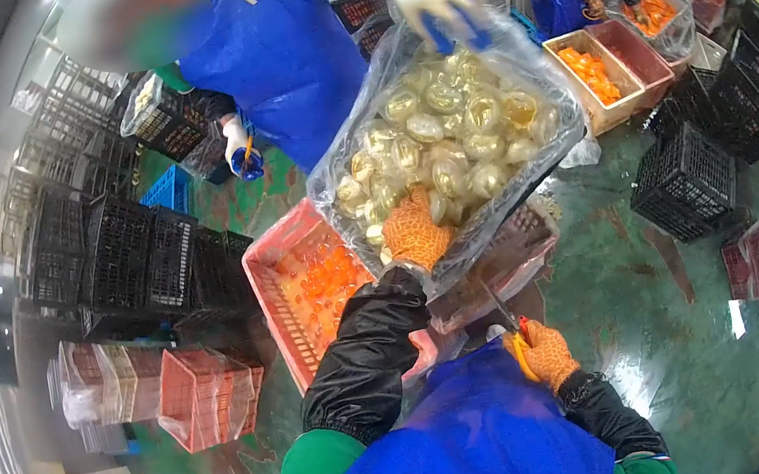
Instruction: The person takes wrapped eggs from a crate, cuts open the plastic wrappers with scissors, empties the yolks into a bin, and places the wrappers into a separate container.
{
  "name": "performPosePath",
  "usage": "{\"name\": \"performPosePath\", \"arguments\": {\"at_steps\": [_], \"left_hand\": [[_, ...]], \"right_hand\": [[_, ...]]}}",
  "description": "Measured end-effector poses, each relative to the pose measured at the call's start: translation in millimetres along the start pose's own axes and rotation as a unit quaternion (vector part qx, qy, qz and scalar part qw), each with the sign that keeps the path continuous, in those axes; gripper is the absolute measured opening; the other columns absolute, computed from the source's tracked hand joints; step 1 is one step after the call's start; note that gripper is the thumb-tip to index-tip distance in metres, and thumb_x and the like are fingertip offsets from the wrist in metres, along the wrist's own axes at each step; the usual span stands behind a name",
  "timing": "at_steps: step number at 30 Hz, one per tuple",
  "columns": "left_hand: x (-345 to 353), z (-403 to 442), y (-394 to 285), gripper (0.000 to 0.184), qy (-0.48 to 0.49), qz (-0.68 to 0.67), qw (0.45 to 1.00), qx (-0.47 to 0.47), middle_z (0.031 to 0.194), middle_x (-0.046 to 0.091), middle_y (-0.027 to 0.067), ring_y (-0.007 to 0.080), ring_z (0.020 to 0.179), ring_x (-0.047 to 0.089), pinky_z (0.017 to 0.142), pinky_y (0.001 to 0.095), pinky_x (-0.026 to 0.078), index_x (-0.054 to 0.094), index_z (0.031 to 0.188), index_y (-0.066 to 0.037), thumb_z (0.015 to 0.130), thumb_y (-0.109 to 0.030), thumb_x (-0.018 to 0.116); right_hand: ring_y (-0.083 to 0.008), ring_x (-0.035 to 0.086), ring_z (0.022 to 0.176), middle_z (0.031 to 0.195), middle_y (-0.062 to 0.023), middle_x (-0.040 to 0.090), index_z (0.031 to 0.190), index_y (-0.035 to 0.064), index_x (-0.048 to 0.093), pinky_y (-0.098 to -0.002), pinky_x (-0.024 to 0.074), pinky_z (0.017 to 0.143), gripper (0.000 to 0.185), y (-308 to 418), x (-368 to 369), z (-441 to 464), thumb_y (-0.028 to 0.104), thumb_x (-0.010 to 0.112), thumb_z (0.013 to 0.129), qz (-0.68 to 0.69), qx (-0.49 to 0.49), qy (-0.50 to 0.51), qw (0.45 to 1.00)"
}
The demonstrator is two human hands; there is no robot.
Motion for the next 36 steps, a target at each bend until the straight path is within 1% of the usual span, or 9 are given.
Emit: {"name": "performPosePath", "arguments": {"at_steps": [8,10,14,22,24,27,32,34,36], "left_hand": [[0,11,30,0.056,-0.04,-0.141,0.986,0.079,0.101,0.064,0.0147,0.0337,0.089,0.062,0.075,0.0429,0.05,0.057,0.112,-0.007,0.064,-0.029,0.077],[14,7,60,0.044,0.011,-0.58,0.812,-0.06,0.101,0.065,0.01,0.0255,0.083,0.065,0.069,0.0364,0.052,0.057,0.113,-0.006,0.074,-0.015,0.076],[-8,-42,81,0.039,0.026,-0.798,0.585,-0.147,0.102,0.064,0.0086,0.026,0.082,0.067,0.066,0.0325,0.054,0.054,0.118,-0.007,0.082,-0.001,0.067],[19,-125,171,0.023,0.1,-0.719,0.649,-0.228,0.088,0.067,0.014,0.0201,0.072,0.066,0.056,0.0275,0.051,0.059,0.102,0.004,0.081,-0.007,0.059],[22,-146,182,0.02,0.07,-0.721,0.64,-0.257,0.084,0.067,0.0132,0.0169,0.066,0.064,0.054,0.0248,0.049,0.061,0.097,0.003,0.08,-0.008,0.058],[20,-174,197,0.015,0.084,-0.668,0.668,-0.317,0.075,0.067,0.0115,0.0116,0.054,0.058,0.048,0.0218,0.046,0.063,0.086,0.001,0.08,-0.01,0.056],[-4,-215,226,0.014,0.075,-0.624,0.724,-0.284,0.068,0.06,0.0054,0.0084,0.047,0.048,0.042,0.0209,0.036,0.056,0.072,-0.003,0.083,-0.011,0.055],[9,-226,241,0.009,0.049,-0.726,0.613,-0.308,0.07,0.062,0.0082,0.0077,0.046,0.044,0.041,0.0205,0.034,0.054,0.079,-0.002,0.083,-0.009,0.052],[15,-234,249,0.01,0.026,-0.702,0.636,-0.321,0.073,0.063,0.0108,0.0072,0.045,0.043,0.04,0.0203,0.033,0.053,0.086,0.0,0.083,-0.009,0.05]], "right_hand": [[-0.04,0.063,0.082,0.082,-0.0204,0.065,0.093,0.0058,0.061,-0.0442,0.0483,0.069,0.038,32,-38,11,0.042,0.067,0.082,-0.003,-0.023,0.002,1.0],[-0.039,0.064,0.08,0.08,-0.0196,0.065,0.092,0.0059,0.061,-0.0433,0.0484,0.067,0.036,21,-24,18,0.04,0.068,0.082,0.033,-0.024,0.009,0.999],[-0.0257,0.061,0.061,0.07,-0.0126,0.062,0.084,0.0054,0.058,-0.0366,0.0467,0.058,0.028,21,-9,31,0.031,0.069,0.085,0.118,-0.026,0.013,0.993],[-0.0264,0.062,0.064,0.069,-0.0112,0.062,0.089,0.0061,0.054,-0.0387,0.0484,0.06,0.034,145,33,37,0.038,0.065,0.086,0.131,-0.022,0.076,0.988],[-0.0214,0.06,0.051,0.064,-0.009,0.061,0.096,0.0065,0.055,-0.0345,0.0468,0.045,0.035,136,80,66,0.039,0.064,0.087,-0.038,-0.236,0.033,0.97],[-0.0428,0.061,0.091,0.091,-0.0256,0.065,0.105,0.0035,0.057,-0.0475,0.047,0.079,0.062,171,106,55,0.061,0.057,0.081,-0.2,-0.236,0.099,0.946],[-0.0411,0.061,0.096,0.1,-0.0266,0.063,0.116,-0.0026,0.052,-0.0459,0.0475,0.082,0.069,188,109,37,0.057,0.059,0.082,-0.246,-0.166,0.17,0.94],[-0.0407,0.057,0.106,0.113,-0.0278,0.059,0.123,-0.0004,0.05,-0.0449,0.0451,0.09,0.078,182,108,35,0.062,0.061,0.077,-0.252,-0.186,0.184,0.932],[-0.0408,0.055,0.111,0.117,-0.0285,0.057,0.127,-0.0012,0.047,-0.0445,0.0433,0.093,0.079,180,110,33,0.059,0.063,0.077,-0.242,-0.176,0.221,0.928]]}}
Point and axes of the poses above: each hand's wrist, its own z-axis towards the middle knuckle, its own x-axis out of the palm, y = z × x, the point moved 5 cm from there along z, towards the middle knuckle
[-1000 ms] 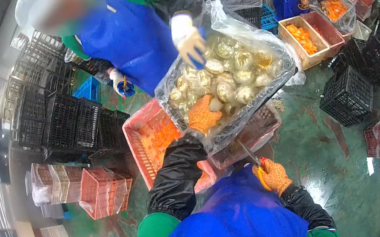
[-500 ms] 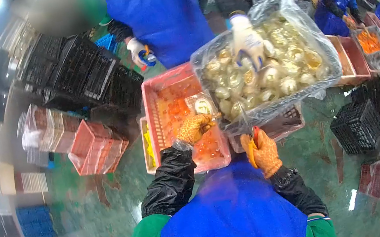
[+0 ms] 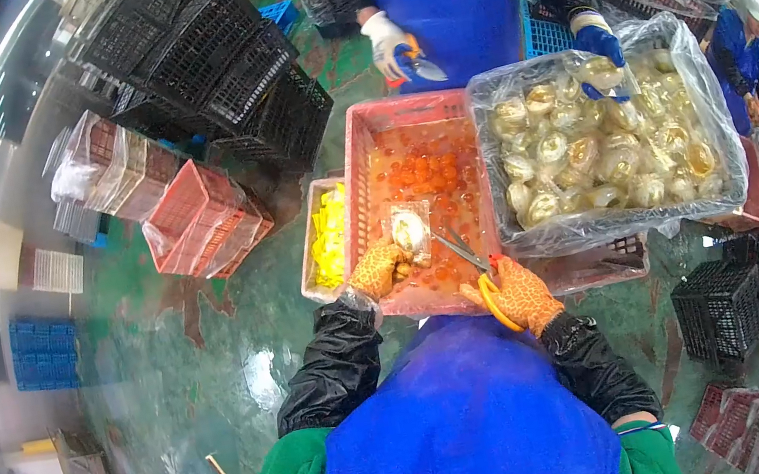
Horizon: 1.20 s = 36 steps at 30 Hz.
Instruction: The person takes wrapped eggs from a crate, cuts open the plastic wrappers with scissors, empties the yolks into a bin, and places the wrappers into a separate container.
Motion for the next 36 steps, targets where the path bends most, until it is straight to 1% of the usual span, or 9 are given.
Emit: {"name": "performPosePath", "arguments": {"at_steps": [13,18,20,21,23,26,29,31,36], "left_hand": [[38,-34,-42,0.019,0.144,0.422,0.894,0.046,0.072,0.063,0.0136,0.0175,0.06,0.06,0.045,0.025,0.04,0.055,0.096,-0.002,0.081,-0.012,0.048],[25,-34,-52,0.023,0.105,0.297,0.948,-0.043,0.07,0.063,0.0136,0.0187,0.057,0.063,0.044,0.0314,0.046,0.055,0.097,0.002,0.077,-0.01,0.055],[4,-16,-33,0.024,0.137,0.252,0.958,-0.02,0.074,0.063,0.0103,0.0173,0.071,0.064,0.055,0.0315,0.05,0.054,0.101,0.001,0.08,-0.01,0.054],[-6,-4,-29,0.025,0.133,0.301,0.934,0.139,0.081,0.063,0.0086,0.0193,0.083,0.064,0.064,0.0333,0.051,0.055,0.105,-0.001,0.082,-0.013,0.055],[-7,0,-8,0.032,0.114,-0.076,0.986,0.092,0.113,0.059,0.018,0.0222,0.108,0.059,0.087,0.0355,0.051,0.053,0.117,-0.004,0.09,-0.021,0.055],[16,-7,23,0.037,0.032,-0.286,0.956,-0.056,0.115,0.059,0.0152,0.0241,0.11,0.058,0.091,0.0371,0.05,0.054,0.117,-0.005,0.092,-0.032,0.059],[36,5,24,0.034,0.016,-0.291,0.956,0.032,0.102,0.063,0.0109,0.0228,0.089,0.064,0.074,0.0347,0.056,0.058,0.111,-0.009,0.09,-0.036,0.062],[37,15,21,0.032,-0.088,-0.386,0.915,0.075,0.085,0.064,0.0042,0.0178,0.067,0.063,0.057,0.0329,0.057,0.061,0.107,-0.011,0.089,-0.037,0.064],[40,4,-2,0.03,-0.072,-0.351,0.921,0.153,0.086,0.064,0.0015,0.0146,0.07,0.063,0.059,0.0319,0.056,0.062,0.105,-0.01,0.09,-0.036,0.063]], "right_hand": [[-0.0406,0.06,0.099,0.101,-0.0285,0.062,0.113,-0.0057,0.052,-0.043,0.0469,0.084,0.077,15,10,24,0.058,0.068,0.073,-0.036,-0.043,0.12,0.991],[-0.0413,0.061,0.09,0.094,-0.0273,0.064,0.104,-0.0025,0.059,-0.0445,0.0479,0.077,0.053,13,21,30,0.046,0.06,0.083,-0.085,-0.085,0.079,0.99],[-0.0412,0.061,0.089,0.091,-0.0273,0.063,0.101,-0.0023,0.061,-0.045,0.0476,0.076,0.048,14,25,34,0.043,0.059,0.084,-0.058,-0.076,0.073,0.993],[-0.0411,0.062,0.088,0.088,-0.0273,0.063,0.098,-0.0022,0.062,-0.0455,0.0474,0.075,0.044,14,27,36,0.04,0.059,0.084,-0.03,-0.065,0.069,0.995],[-0.0417,0.061,0.088,0.088,-0.0281,0.063,0.096,-0.0021,0.062,-0.0461,0.0468,0.075,0.042,5,38,41,0.038,0.059,0.085,0.015,-0.062,0.046,0.997],[-0.0347,0.064,0.074,0.08,-0.0216,0.064,0.095,-0.0004,0.063,-0.0433,0.0495,0.065,0.038,-3,53,47,0.036,0.059,0.087,0.037,-0.081,0.016,0.996],[-0.0122,0.054,0.053,0.07,-0.0026,0.057,0.091,0.0049,0.062,-0.0297,0.0442,0.04,0.032,21,52,24,0.037,0.061,0.088,0.258,0.079,0.102,0.958],[-0.0129,0.053,0.053,0.07,-0.0029,0.058,0.092,0.0048,0.061,-0.0299,0.0442,0.04,0.032,13,64,36,0.036,0.062,0.088,0.235,0.056,0.101,0.965],[-0.0147,0.055,0.054,0.072,-0.0034,0.06,0.093,0.0035,0.061,-0.0293,0.0448,0.042,0.03,6,75,43,0.033,0.062,0.088,0.259,0.048,0.114,0.958]]}}
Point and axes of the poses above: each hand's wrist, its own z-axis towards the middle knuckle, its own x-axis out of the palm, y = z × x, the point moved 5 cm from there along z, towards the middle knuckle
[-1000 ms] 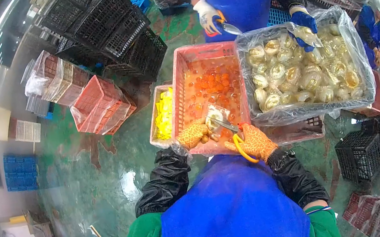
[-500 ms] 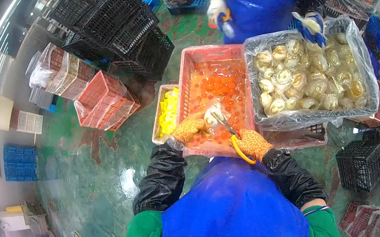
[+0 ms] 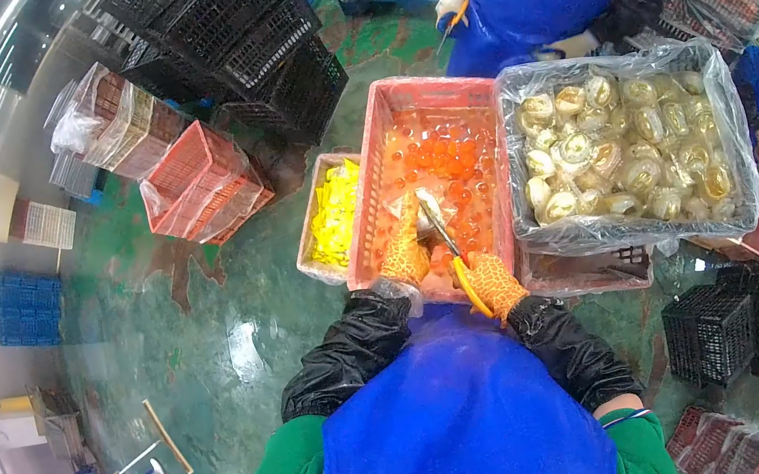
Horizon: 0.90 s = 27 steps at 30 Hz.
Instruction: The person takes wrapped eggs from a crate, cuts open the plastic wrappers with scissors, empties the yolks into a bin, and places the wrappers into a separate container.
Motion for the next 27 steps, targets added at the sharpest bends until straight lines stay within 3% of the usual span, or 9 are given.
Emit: {"name": "performPosePath", "arguments": {"at_steps": [4,10,12,14,16,17,20,22,27], "left_hand": [[4,-9,-14,0.029,-0.009,0.076,0.997,0.027,0.092,0.065,0.0025,0.0142,0.073,0.063,0.066,0.0287,0.055,0.061,0.11,-0.008,0.091,-0.03,0.062],[0,-9,-43,0.026,-0.053,0.336,0.926,0.163,0.094,0.066,0.0042,0.0148,0.079,0.064,0.064,0.0273,0.056,0.063,0.106,-0.002,0.091,-0.023,0.062],[0,-4,-50,0.025,0.006,0.279,0.954,0.111,0.092,0.066,0.0046,0.0146,0.081,0.064,0.067,0.0275,0.054,0.064,0.103,0.0,0.09,-0.021,0.062],[0,-1,-62,0.025,0.0,0.497,0.857,0.139,0.091,0.066,0.0056,0.0148,0.081,0.064,0.071,0.0273,0.052,0.065,0.103,0.0,0.089,-0.021,0.063],[-10,7,-59,0.026,0.006,0.451,0.866,0.217,0.088,0.066,0.0059,0.014,0.077,0.062,0.071,0.0273,0.049,0.064,0.103,0.0,0.088,-0.021,0.064],[-19,17,-59,0.025,0.03,0.533,0.783,0.319,0.087,0.066,0.0062,0.0135,0.075,0.061,0.069,0.027,0.049,0.064,0.103,0.0,0.088,-0.021,0.064],[4,9,-72,0.024,0.023,0.618,0.714,0.327,0.086,0.067,0.0066,0.0127,0.07,0.059,0.063,0.0272,0.048,0.064,0.104,0.0,0.089,-0.018,0.063],[9,9,-73,0.025,0.01,0.49,0.863,0.124,0.084,0.067,0.0064,0.0129,0.07,0.059,0.062,0.0269,0.048,0.064,0.105,0.0,0.089,-0.02,0.062],[13,5,-96,0.026,0.02,0.49,0.849,0.195,0.075,0.061,0.0082,0.0201,0.068,0.06,0.065,0.0343,0.049,0.063,0.103,-0.008,0.089,-0.029,0.058]], "right_hand": [[-0.0151,0.06,0.061,0.072,-0.0059,0.061,0.091,0.0038,0.062,-0.0309,0.0451,0.041,0.028,1,5,2,0.032,0.062,0.087,0.036,-0.036,0.017,0.999],[-0.0387,0.063,0.083,0.086,-0.0235,0.065,0.097,0.0005,0.062,-0.0458,0.0487,0.073,0.04,39,-20,-8,0.039,0.053,0.088,-0.369,-0.107,-0.132,0.914],[-0.041,0.062,0.089,0.09,-0.0222,0.066,0.099,0.0026,0.062,-0.0487,0.0479,0.075,0.042,52,-26,-16,0.042,0.051,0.088,-0.393,-0.092,-0.142,0.904],[-0.0405,0.063,0.085,0.087,-0.0223,0.066,0.093,0.0044,0.063,-0.0498,0.0473,0.074,0.04,61,-33,-19,0.041,0.047,0.09,-0.406,-0.135,-0.183,0.885],[-0.0397,0.063,0.085,0.088,-0.0219,0.066,0.093,0.0043,0.063,-0.0496,0.0474,0.074,0.039,76,-33,-24,0.04,0.048,0.09,-0.424,-0.105,-0.177,0.882],[-0.0395,0.063,0.085,0.088,-0.0218,0.066,0.094,0.0042,0.063,-0.0494,0.0475,0.074,0.039,80,-32,-26,0.04,0.048,0.09,-0.429,-0.098,-0.175,0.881],[-0.0388,0.063,0.087,0.089,-0.0215,0.066,0.095,0.0035,0.063,-0.0485,0.0478,0.076,0.041,78,-31,-19,0.041,0.049,0.09,-0.427,-0.076,-0.173,0.884],[-0.0394,0.062,0.09,0.092,-0.0217,0.066,0.096,0.0029,0.063,-0.0479,0.0476,0.077,0.048,77,-31,-20,0.049,0.051,0.087,-0.395,-0.095,-0.182,0.896],[-0.0411,0.061,0.091,0.093,-0.024,0.065,0.097,0.0018,0.063,-0.0484,0.0468,0.077,0.057,75,-27,-32,0.057,0.055,0.083,-0.375,-0.061,-0.149,0.913]]}}
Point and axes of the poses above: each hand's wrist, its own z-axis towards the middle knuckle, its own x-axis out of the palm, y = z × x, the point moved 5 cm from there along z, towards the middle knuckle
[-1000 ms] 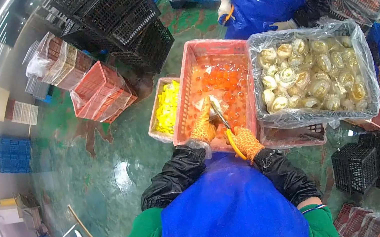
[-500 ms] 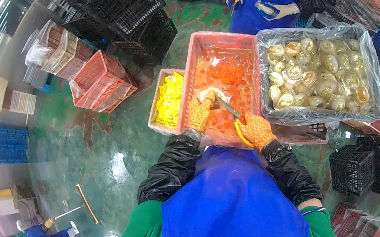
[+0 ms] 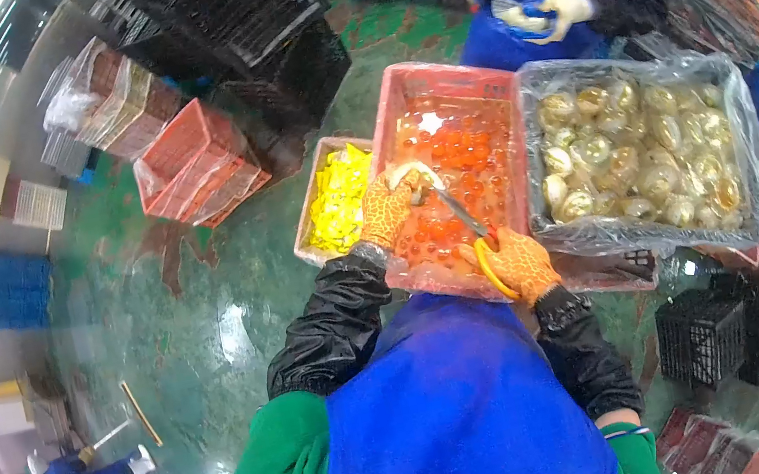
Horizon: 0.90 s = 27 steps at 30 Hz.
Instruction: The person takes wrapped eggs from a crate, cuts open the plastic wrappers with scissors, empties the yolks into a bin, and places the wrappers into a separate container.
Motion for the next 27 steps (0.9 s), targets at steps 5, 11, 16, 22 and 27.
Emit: {"name": "performPosePath", "arguments": {"at_steps": [5,11,16,22,27], "left_hand": [[-111,42,60,0.027,-0.035,0.228,0.965,0.127,0.091,0.066,0.0098,0.0203,0.073,0.062,0.067,0.0337,0.049,0.066,0.102,-0.005,0.085,-0.027,0.062],[-185,40,101,0.036,0.116,0.418,0.893,0.123,0.093,0.067,0.0151,0.0226,0.081,0.064,0.075,0.0335,0.05,0.064,0.109,0.001,0.082,-0.023,0.065],[-163,40,82,0.037,-0.042,0.241,0.969,-0.035,0.089,0.068,0.015,0.024,0.083,0.065,0.075,0.035,0.05,0.065,0.103,0.005,0.084,-0.027,0.061],[44,28,-10,0.034,0.165,0.05,0.979,0.107,0.102,0.067,0.0126,0.0231,0.095,0.063,0.085,0.0344,0.048,0.062,0.112,-0.003,0.088,-0.027,0.061],[177,8,-39,0.049,0.239,0.278,0.875,0.316,0.109,0.062,0.0222,0.0381,0.102,0.058,0.086,0.0472,0.046,0.06,0.115,-0.002,0.086,-0.042,0.057]], "right_hand": [[-0.0232,0.055,0.057,0.068,-0.011,0.056,0.086,0.0017,0.059,-0.0372,0.0434,0.052,0.05,-35,36,-5,0.051,0.062,0.083,0.136,0.011,0.052,0.989],[-0.0377,0.063,0.079,0.078,-0.0229,0.064,0.092,-0.0016,0.062,-0.0423,0.0479,0.069,0.058,-41,53,-28,0.055,0.06,0.083,0.13,0.134,0.081,0.979],[-0.041,0.06,0.096,0.096,-0.0267,0.063,0.102,-0.0012,0.063,-0.0458,0.0464,0.08,0.06,-51,64,-40,0.056,0.055,0.084,0.11,0.125,0.086,0.982],[-0.0407,0.06,0.098,0.099,-0.0251,0.064,0.1,0.0028,0.065,-0.0467,0.0459,0.084,0.062,-36,39,-62,0.061,0.054,0.082,0.072,0.117,0.086,0.987],[-0.0401,0.06,0.1,0.101,-0.0236,0.065,0.103,0.001,0.064,-0.0446,0.0458,0.087,0.068,-64,25,-79,0.064,0.055,0.079,0.098,0.166,0.069,0.979]]}}
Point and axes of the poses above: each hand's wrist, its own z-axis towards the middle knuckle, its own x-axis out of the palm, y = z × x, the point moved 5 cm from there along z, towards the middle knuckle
